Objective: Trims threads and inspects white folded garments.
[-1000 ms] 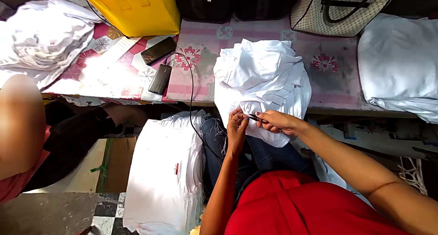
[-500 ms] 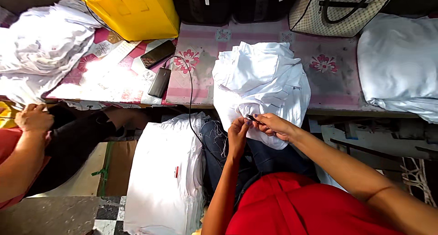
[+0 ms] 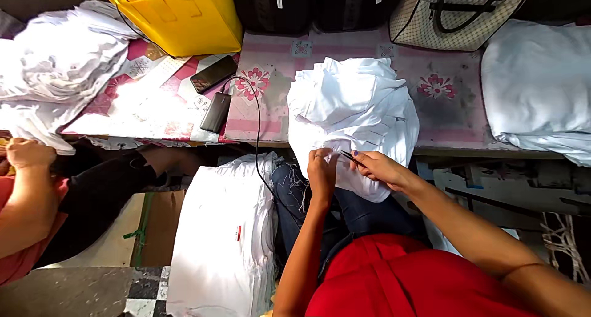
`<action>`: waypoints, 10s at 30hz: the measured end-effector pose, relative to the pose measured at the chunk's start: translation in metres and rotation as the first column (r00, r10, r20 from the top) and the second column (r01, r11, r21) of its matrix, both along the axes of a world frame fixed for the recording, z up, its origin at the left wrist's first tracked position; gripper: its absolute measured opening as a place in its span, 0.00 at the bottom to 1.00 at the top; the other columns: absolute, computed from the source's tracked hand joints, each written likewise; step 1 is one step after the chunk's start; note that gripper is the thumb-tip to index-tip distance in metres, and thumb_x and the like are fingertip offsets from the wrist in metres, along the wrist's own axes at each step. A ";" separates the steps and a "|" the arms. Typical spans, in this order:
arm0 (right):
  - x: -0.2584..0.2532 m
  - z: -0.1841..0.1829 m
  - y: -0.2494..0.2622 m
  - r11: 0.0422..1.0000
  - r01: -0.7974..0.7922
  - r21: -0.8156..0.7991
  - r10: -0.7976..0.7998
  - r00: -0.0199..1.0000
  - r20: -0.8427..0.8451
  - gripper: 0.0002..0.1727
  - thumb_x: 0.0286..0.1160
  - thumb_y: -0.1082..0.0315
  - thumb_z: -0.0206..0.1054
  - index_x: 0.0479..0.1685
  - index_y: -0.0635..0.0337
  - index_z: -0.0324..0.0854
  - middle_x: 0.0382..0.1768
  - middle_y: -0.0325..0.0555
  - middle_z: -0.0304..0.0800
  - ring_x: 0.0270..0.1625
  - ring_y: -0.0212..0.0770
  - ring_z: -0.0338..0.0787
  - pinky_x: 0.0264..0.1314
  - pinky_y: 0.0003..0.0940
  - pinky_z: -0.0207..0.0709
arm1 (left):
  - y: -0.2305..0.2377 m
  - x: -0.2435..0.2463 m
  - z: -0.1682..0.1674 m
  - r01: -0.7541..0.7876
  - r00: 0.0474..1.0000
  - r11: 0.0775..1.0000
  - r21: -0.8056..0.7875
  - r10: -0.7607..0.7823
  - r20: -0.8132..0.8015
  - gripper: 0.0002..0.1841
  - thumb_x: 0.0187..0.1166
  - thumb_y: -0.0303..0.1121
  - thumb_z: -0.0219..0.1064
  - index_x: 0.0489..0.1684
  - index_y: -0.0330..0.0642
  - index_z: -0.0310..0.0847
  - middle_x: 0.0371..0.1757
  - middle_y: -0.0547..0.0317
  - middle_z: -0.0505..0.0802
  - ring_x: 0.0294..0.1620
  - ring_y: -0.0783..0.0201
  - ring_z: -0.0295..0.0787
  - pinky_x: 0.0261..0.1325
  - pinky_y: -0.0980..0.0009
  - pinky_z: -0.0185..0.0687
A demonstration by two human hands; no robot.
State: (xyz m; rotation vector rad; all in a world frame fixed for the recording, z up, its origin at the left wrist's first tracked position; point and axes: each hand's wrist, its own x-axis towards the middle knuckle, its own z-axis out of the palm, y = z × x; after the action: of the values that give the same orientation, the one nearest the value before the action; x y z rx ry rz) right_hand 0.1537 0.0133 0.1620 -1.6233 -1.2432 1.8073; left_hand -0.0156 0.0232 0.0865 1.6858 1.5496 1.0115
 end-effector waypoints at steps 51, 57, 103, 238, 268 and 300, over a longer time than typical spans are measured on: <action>-0.025 -0.030 0.019 0.988 -0.006 -0.157 -0.019 0.987 -0.159 0.21 0.97 0.56 0.46 0.39 0.56 0.79 0.13 0.24 0.58 0.12 0.21 0.55 0.15 0.17 0.49 | -0.010 -0.024 -0.009 0.091 0.822 0.978 -0.190 0.034 0.569 0.07 0.81 0.20 0.61 0.47 0.22 0.81 0.42 0.48 0.93 0.42 0.64 0.94 0.52 0.68 0.92; -0.022 -0.023 0.015 0.995 -0.019 -0.093 0.012 0.997 -0.082 0.21 0.97 0.57 0.47 0.41 0.58 0.80 0.15 0.25 0.60 0.14 0.21 0.57 0.18 0.17 0.52 | -0.012 -0.022 -0.007 0.104 0.623 0.956 -0.276 0.154 0.767 0.07 0.84 0.20 0.51 0.46 0.27 0.75 0.40 0.51 0.93 0.45 0.59 0.96 0.59 0.60 0.92; -0.016 -0.029 0.028 0.548 -0.399 0.735 -0.345 0.693 0.633 0.25 0.72 0.50 0.75 0.50 0.66 0.83 0.29 0.54 0.88 0.26 0.56 0.89 0.23 0.54 0.77 | -0.004 0.007 0.005 -0.103 0.588 0.947 -0.304 0.305 0.749 0.25 0.67 0.15 0.72 0.65 0.27 0.69 0.42 0.51 0.92 0.41 0.64 0.94 0.51 0.63 0.93; 0.010 -0.029 0.007 0.427 -0.021 0.904 -0.218 0.968 0.126 0.08 0.70 0.65 0.74 0.38 0.59 0.96 0.28 0.41 0.86 0.32 0.25 0.80 0.39 0.18 0.75 | 0.084 -0.108 0.042 -0.406 0.589 0.894 -0.191 0.415 0.693 0.09 0.89 0.25 0.58 0.46 0.27 0.82 0.26 0.60 0.92 0.25 0.71 0.90 0.36 0.75 0.89; 0.010 0.012 0.023 0.936 0.169 0.308 -0.108 0.972 -0.207 0.03 0.78 0.71 0.70 0.38 0.58 0.83 0.19 0.28 0.76 0.17 0.19 0.66 0.21 0.15 0.61 | 0.043 -0.029 0.016 -0.050 0.975 0.908 0.416 -0.046 0.218 0.06 0.71 0.18 0.71 0.41 0.27 0.89 0.48 0.43 0.94 0.54 0.57 0.92 0.61 0.62 0.87; -0.014 -0.025 0.020 0.913 -0.338 0.226 0.180 0.834 0.522 0.23 0.92 0.64 0.53 0.80 0.64 0.76 0.59 0.66 0.89 0.62 0.61 0.88 0.71 0.59 0.74 | 0.015 -0.038 -0.024 0.238 0.956 0.971 -0.017 -0.237 -0.175 0.08 0.78 0.23 0.67 0.38 0.26 0.91 0.45 0.37 0.93 0.52 0.44 0.93 0.62 0.50 0.86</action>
State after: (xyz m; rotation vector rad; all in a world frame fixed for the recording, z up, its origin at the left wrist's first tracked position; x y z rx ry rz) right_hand 0.1396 0.0332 0.1373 -1.8552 -1.9544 1.2629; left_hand -0.0531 0.0379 0.0625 1.9545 1.4079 0.7598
